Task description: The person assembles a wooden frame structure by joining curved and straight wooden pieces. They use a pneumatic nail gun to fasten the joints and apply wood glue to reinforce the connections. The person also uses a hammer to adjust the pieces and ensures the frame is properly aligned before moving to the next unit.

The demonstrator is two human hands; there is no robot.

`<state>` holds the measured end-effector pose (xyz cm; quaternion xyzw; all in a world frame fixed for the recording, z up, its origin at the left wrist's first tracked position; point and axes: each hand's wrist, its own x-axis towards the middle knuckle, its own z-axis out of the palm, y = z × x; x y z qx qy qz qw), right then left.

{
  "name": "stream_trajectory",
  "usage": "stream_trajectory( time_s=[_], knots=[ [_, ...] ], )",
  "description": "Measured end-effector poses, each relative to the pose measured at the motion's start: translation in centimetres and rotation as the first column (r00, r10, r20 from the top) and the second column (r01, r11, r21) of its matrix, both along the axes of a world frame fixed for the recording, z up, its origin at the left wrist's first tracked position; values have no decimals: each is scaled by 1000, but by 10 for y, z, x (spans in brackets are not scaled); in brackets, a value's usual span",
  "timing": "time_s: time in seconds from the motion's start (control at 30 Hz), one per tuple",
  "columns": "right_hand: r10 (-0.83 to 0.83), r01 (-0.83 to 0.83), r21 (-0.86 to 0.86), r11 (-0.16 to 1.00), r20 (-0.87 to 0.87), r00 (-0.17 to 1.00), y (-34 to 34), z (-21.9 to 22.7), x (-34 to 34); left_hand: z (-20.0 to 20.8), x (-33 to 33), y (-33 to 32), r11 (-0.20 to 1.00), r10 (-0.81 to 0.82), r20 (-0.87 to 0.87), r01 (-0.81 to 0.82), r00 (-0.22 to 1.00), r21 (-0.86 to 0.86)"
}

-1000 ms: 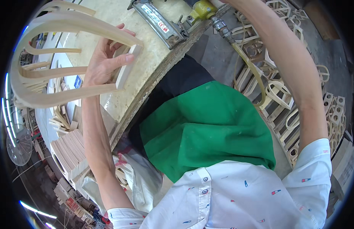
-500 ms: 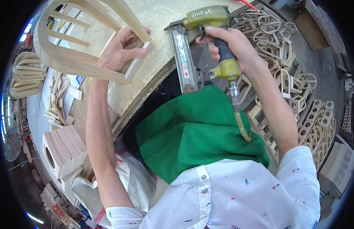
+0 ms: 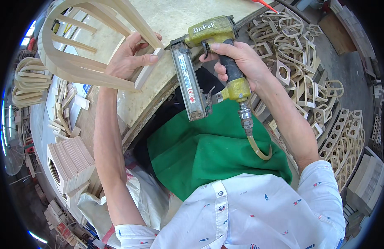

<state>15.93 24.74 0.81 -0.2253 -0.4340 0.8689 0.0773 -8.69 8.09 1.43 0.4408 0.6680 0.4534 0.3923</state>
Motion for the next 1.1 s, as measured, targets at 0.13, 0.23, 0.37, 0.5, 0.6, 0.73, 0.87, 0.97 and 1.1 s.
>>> stream_trajectory(
  time_s=[0.13,0.23,0.37,0.5,0.6,0.73,0.87,0.97,1.1],
  knots=[
    [-25,24,-28,999,-40,999,2,-5,-1,3,8,1,999,19,-24,-18,1000,46],
    [11,-11,-11,1000,-23,1000,0,-4,-1,0,4,0,998,-5,-84,10,996,70],
    [-23,23,-15,1000,-9,1000,1,-5,-1,2,5,1,999,16,-50,-14,999,36],
    [-11,11,7,1000,8,1000,1,1,0,3,4,2,1000,19,-55,-18,998,4],
    [-37,42,170,984,-34,999,6,18,4,5,2,-1,1000,4,-73,-4,997,4],
    [-68,124,433,893,-142,987,6,70,23,-1,0,1,999,-25,-169,28,985,16],
    [59,-52,631,774,9,998,17,99,19,4,3,0,998,-45,-159,52,986,38],
    [1,-284,886,366,304,953,1,104,20,8,7,-2,998,-54,-170,57,984,12],
    [393,155,911,-381,9,919,4,47,18,3,2,-1,996,-56,-144,64,988,54]
  ],
)
